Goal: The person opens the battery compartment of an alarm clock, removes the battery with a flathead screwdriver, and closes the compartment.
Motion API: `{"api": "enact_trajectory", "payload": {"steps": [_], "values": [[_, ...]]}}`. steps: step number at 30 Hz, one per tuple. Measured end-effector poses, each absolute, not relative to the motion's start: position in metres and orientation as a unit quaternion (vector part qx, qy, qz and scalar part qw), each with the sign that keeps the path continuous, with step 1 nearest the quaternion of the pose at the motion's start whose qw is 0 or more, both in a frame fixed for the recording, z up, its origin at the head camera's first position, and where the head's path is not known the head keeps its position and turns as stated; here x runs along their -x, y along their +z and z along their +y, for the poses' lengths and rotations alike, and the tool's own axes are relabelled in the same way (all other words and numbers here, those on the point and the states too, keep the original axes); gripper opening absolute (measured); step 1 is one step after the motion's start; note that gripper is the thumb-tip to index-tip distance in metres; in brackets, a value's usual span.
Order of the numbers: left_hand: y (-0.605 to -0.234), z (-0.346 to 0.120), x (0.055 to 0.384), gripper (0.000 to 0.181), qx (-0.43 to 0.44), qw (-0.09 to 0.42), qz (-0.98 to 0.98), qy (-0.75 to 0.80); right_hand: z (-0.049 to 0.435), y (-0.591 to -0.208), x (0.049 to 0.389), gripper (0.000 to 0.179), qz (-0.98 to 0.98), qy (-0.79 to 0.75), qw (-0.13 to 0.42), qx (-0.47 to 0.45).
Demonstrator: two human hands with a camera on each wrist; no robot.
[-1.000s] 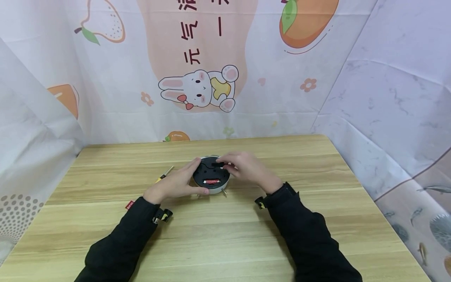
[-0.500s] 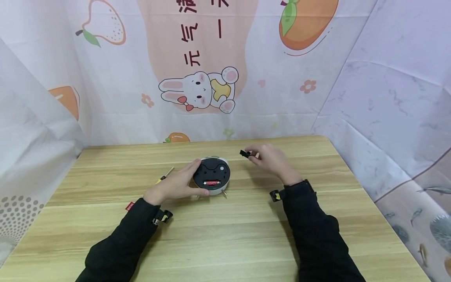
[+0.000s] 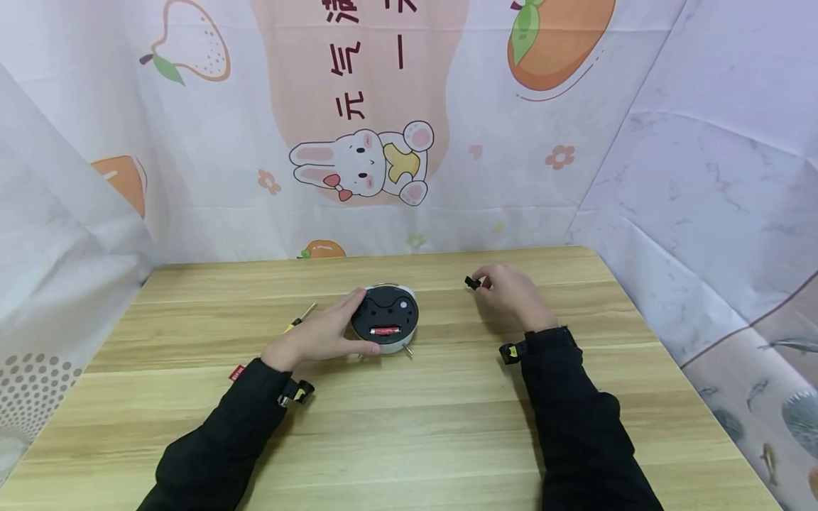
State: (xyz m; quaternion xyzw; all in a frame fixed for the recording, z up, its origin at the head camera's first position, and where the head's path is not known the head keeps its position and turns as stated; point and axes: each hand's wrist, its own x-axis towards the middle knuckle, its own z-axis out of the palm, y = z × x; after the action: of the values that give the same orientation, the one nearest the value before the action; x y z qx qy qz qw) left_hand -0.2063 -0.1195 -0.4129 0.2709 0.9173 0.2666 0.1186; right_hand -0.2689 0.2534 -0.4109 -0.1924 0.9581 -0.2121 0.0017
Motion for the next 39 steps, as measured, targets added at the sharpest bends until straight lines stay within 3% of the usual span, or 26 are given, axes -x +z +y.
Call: {"api": "enact_trajectory", "payload": {"steps": [12, 32, 39], "values": [[-0.4114, -0.1190, 0.2082, 0.119, -0.271, 0.121, 0.919, 0.260, 0.2602, -0.4173, 0.2734, 0.027, 0.971, -0.189, 0.025, 0.148], [-0.4131, -0.1191, 0.2082, 0.120, -0.274, 0.118, 0.918, 0.261, 0.2595, -0.4217, 0.2721, 0.023, 0.976, -0.176, -0.011, 0.130], [-0.4137, -0.1189, 0.2085, 0.120, -0.275, 0.115, 0.919, 0.259, 0.2573, -0.4219, 0.2723, 0.024, 0.977, -0.169, 0.003, 0.129]]}}
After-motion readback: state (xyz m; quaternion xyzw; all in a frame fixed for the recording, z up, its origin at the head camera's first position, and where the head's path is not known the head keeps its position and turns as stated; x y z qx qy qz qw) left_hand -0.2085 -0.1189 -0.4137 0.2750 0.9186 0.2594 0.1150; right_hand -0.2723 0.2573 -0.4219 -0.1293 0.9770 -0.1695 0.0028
